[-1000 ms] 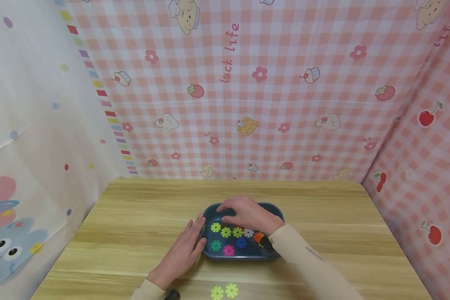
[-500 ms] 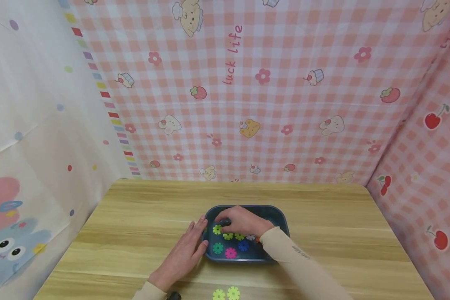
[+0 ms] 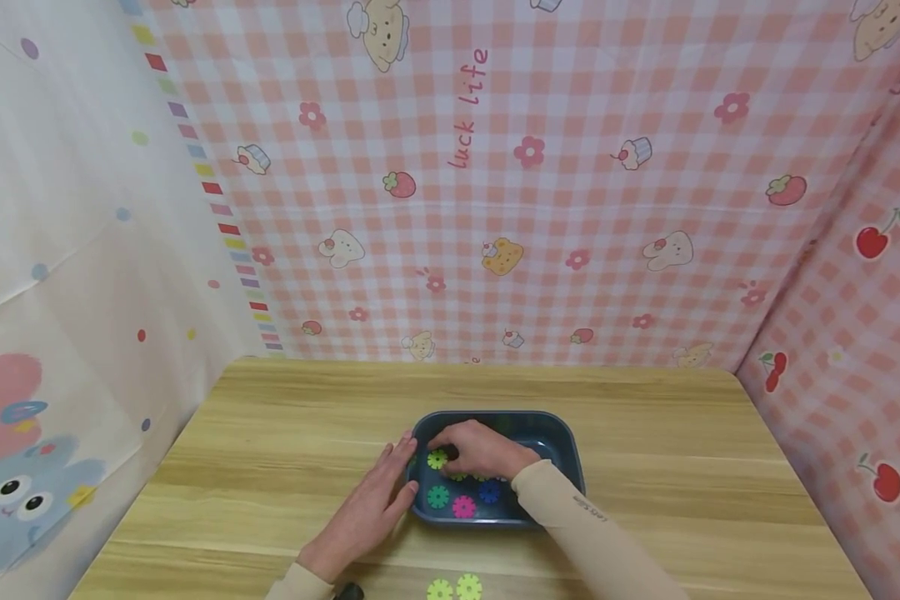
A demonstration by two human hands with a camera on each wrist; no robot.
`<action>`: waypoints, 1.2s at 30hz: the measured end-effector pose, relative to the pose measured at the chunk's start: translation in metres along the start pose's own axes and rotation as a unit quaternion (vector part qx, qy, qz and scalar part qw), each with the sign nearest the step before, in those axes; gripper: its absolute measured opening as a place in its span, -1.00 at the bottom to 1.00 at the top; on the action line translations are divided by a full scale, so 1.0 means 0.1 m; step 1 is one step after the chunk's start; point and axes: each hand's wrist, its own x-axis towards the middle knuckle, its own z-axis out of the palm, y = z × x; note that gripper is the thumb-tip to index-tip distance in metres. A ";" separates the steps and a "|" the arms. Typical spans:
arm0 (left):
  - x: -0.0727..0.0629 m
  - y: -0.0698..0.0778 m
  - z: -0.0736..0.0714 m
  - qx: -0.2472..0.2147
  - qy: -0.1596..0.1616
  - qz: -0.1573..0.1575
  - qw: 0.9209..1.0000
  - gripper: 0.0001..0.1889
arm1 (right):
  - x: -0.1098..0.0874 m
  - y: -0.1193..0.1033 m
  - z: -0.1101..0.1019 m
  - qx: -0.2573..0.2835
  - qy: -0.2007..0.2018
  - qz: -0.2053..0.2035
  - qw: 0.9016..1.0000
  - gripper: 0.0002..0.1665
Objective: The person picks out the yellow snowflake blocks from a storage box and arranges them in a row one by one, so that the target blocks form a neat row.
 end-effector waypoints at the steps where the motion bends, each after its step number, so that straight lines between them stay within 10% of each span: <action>1: 0.00 0.00 0.00 0.000 0.001 0.001 1.000 -0.37 | 0.00 0.00 0.00 -0.001 0.000 -0.001 1.000 -0.52; 36: 0.00 -0.01 0.03 0.005 0.012 0.010 1.000 -0.38 | -0.02 -0.04 0.04 -0.055 -0.012 0.010 0.998 -0.62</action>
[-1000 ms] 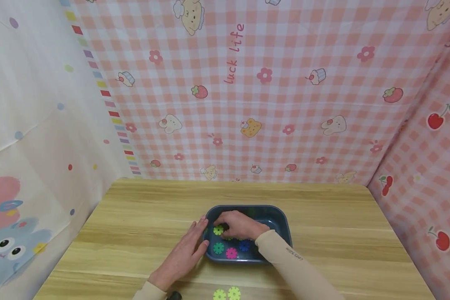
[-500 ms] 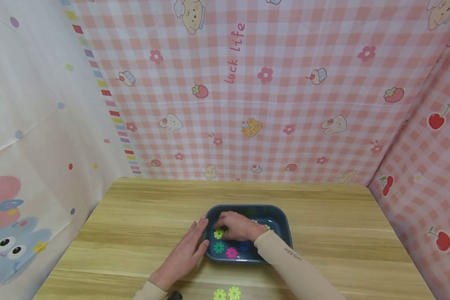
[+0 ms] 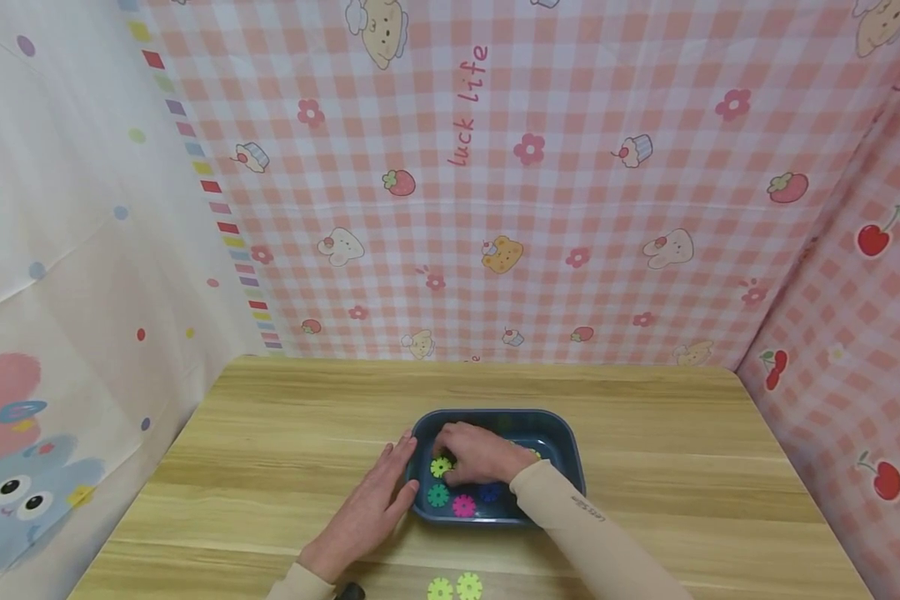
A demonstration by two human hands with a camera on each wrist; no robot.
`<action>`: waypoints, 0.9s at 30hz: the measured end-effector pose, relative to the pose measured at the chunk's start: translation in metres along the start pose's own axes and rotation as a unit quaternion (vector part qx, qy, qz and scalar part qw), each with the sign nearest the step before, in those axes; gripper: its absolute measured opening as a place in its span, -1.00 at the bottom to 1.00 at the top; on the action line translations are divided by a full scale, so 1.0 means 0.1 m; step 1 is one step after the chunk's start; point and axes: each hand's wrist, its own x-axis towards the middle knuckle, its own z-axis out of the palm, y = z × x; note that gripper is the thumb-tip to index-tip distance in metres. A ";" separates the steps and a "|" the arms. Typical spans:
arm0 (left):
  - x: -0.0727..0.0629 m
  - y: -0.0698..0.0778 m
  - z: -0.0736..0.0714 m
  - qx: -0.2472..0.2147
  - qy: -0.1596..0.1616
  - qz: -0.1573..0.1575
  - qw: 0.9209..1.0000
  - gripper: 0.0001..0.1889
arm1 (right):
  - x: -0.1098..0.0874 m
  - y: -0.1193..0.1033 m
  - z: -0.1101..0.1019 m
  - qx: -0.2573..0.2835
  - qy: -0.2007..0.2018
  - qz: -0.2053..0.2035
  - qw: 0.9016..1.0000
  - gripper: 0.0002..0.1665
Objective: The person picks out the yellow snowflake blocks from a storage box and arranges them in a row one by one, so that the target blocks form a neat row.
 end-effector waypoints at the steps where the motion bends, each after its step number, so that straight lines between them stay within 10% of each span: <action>1: 0.00 0.00 0.00 0.000 0.001 0.000 1.000 -0.38 | -0.01 0.00 -0.01 0.003 0.001 0.004 1.000 -0.61; 27: 0.00 0.03 -0.01 0.006 -0.010 -0.020 1.000 -0.36 | -0.37 -0.03 -0.45 0.062 0.058 0.014 0.996 -0.60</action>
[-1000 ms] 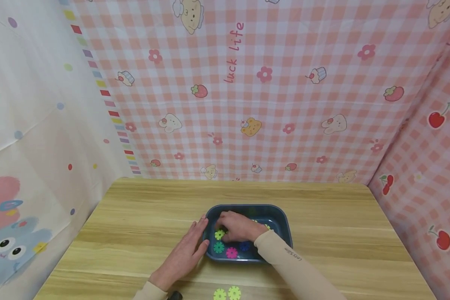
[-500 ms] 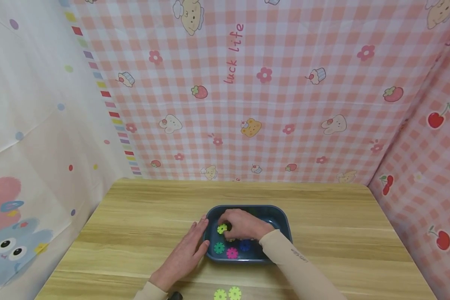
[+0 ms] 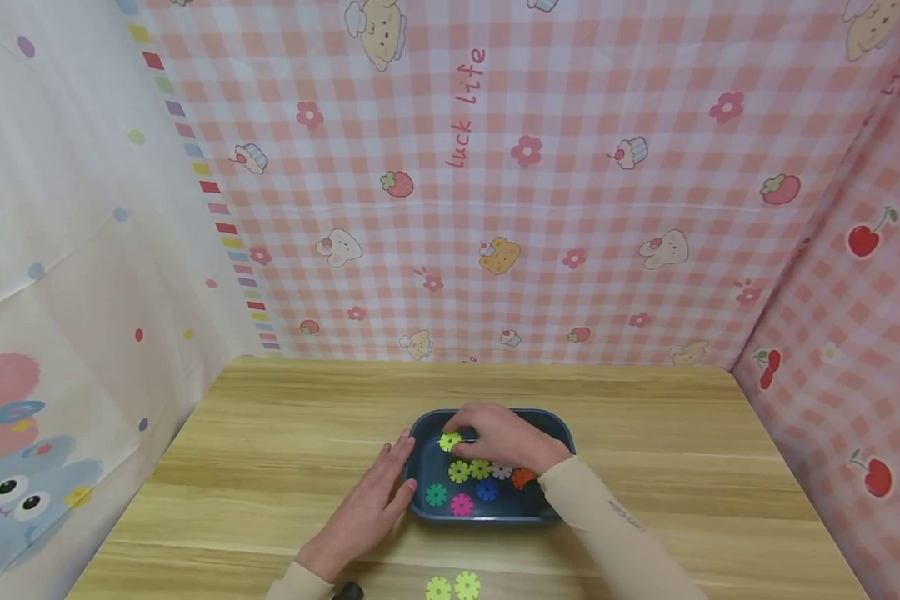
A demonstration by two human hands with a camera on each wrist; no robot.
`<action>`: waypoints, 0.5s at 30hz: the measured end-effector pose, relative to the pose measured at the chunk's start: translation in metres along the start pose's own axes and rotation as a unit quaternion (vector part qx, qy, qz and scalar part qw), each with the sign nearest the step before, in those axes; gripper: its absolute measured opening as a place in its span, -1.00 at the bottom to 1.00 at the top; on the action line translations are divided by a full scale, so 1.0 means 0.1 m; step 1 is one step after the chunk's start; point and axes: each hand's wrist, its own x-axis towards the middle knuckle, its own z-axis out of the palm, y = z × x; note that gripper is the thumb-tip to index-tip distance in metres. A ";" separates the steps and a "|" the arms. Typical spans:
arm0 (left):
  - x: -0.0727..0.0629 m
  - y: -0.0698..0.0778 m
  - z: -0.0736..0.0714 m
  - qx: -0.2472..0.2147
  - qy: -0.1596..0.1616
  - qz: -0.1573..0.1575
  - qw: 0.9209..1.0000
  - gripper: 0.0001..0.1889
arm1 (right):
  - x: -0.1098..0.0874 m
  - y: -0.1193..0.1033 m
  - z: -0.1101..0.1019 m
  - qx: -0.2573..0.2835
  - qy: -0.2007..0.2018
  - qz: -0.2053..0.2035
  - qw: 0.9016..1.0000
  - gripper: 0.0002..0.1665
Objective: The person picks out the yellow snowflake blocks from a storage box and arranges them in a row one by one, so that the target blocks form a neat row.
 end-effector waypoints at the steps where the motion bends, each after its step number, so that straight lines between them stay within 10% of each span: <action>1: 0.00 0.00 0.00 0.001 0.000 0.000 1.000 -0.36 | -0.02 -0.01 -0.02 0.004 0.004 0.001 1.000 -0.60; 15: 0.00 0.01 -0.01 0.003 -0.003 -0.002 1.000 -0.36 | -0.29 -0.16 -0.13 -0.014 0.043 -0.015 0.999 -0.62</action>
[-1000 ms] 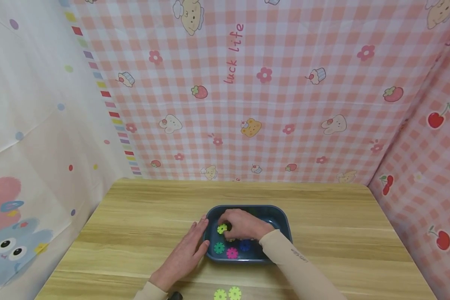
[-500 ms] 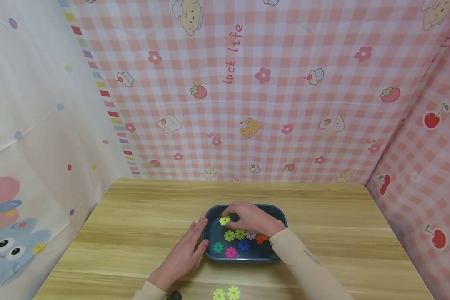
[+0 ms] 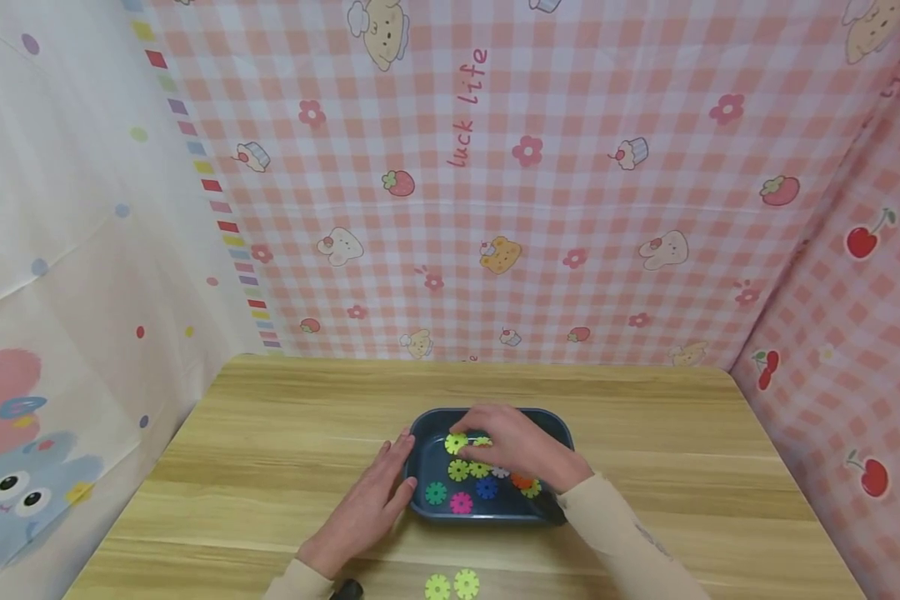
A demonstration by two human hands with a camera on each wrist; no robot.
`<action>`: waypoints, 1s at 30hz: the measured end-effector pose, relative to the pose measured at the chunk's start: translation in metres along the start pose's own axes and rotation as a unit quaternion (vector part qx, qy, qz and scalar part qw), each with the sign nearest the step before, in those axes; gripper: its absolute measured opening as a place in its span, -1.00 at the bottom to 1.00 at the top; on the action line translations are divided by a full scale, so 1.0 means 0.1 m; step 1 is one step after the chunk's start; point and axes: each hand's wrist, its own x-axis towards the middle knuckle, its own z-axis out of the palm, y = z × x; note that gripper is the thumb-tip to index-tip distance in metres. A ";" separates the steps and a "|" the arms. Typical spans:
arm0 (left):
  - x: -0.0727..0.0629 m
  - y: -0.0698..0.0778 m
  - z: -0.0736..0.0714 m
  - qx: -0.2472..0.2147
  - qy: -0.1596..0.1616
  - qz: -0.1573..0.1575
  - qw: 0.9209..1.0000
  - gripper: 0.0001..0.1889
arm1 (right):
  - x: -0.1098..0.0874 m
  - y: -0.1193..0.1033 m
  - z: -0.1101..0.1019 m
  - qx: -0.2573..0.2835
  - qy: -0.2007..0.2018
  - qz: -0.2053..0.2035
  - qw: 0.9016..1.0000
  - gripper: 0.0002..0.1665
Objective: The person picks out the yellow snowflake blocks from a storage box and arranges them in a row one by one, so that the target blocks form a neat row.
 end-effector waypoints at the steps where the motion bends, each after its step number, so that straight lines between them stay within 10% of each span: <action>1: 0.00 0.00 0.00 -0.001 0.000 0.001 1.000 -0.36 | -0.02 -0.01 0.00 0.003 0.002 0.000 1.000 -0.62; 30: 0.00 0.00 0.02 0.004 0.011 0.004 1.000 -0.36 | -0.56 -0.16 -0.03 0.021 0.056 -0.010 0.998 -0.61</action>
